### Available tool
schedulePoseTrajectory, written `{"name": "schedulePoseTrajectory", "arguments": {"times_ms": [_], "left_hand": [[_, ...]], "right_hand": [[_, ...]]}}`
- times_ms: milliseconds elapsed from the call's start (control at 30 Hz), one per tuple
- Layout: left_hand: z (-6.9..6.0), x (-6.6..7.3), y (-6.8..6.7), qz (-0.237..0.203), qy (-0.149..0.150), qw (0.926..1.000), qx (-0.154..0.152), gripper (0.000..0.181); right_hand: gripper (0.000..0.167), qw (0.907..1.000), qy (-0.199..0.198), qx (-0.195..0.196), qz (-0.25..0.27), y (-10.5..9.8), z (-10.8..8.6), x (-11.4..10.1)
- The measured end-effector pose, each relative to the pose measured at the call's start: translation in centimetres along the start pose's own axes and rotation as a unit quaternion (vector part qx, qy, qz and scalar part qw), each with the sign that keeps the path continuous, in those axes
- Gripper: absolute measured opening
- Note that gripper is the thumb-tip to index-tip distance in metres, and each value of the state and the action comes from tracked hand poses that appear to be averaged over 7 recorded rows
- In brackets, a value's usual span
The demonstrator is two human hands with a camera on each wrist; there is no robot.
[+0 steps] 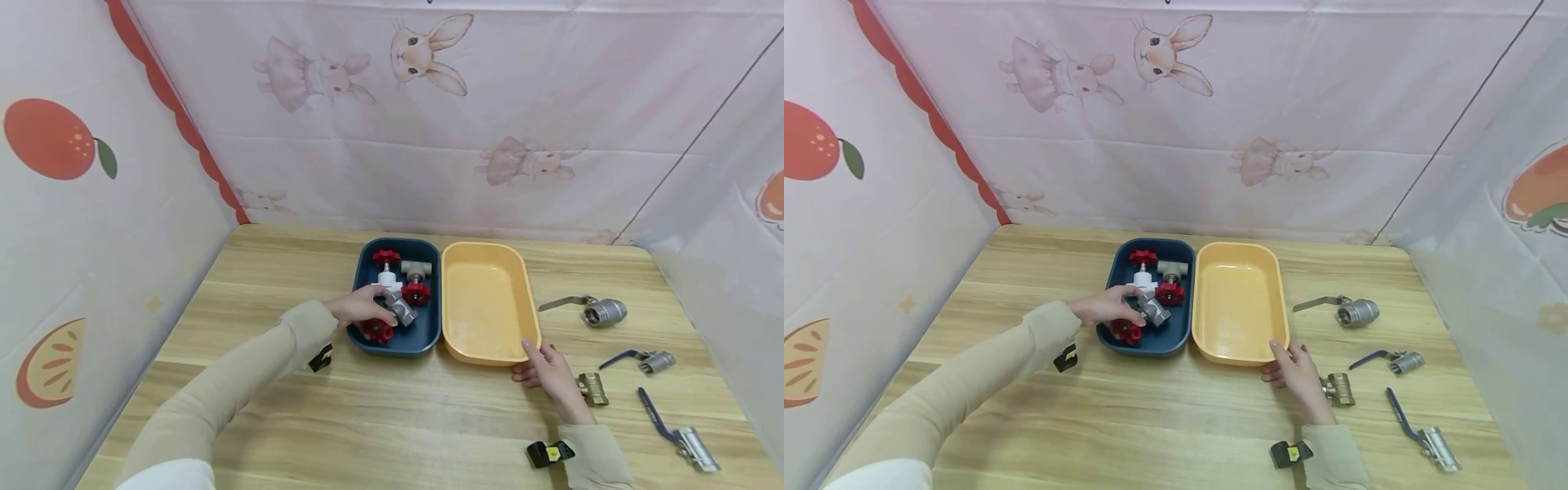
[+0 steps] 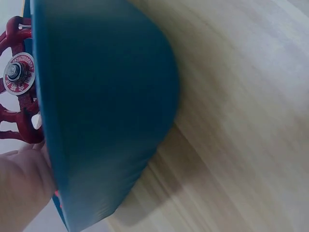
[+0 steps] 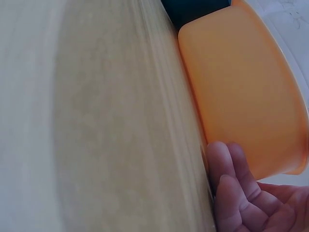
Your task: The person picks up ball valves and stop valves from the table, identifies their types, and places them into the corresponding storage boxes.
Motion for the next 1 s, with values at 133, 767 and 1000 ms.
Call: {"name": "schedulePoseTrajectory", "arguments": {"times_ms": [133,767,1000], "left_hand": [[-0.01,-0.14,0.08,0.012,0.009,0.9999,-0.002,0.052],[0.69,-0.46,0.29,0.006,-0.044,0.9987,0.026,0.059],[0.50,-0.38,0.38,0.028,-0.034,0.9988,0.024,0.060]], "right_hand": [[0.054,1.0000,-0.002,0.000,-0.001,0.03,0.00,-0.05],[0.055,1.0000,0.000,-0.003,-0.003,-0.04,-0.08,-0.10],[0.055,1.0000,-0.002,-0.003,-0.004,-0.08,-0.11,-0.17]]}}
Point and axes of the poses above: each hand's wrist, its own z-axis towards the middle knuckle, its own y-axis out of the palm, x = y × z, the point moved 1 cm from there along z, towards the middle knuckle, and after that the axes turned 14 degrees about -z, right-handed, at the moved point
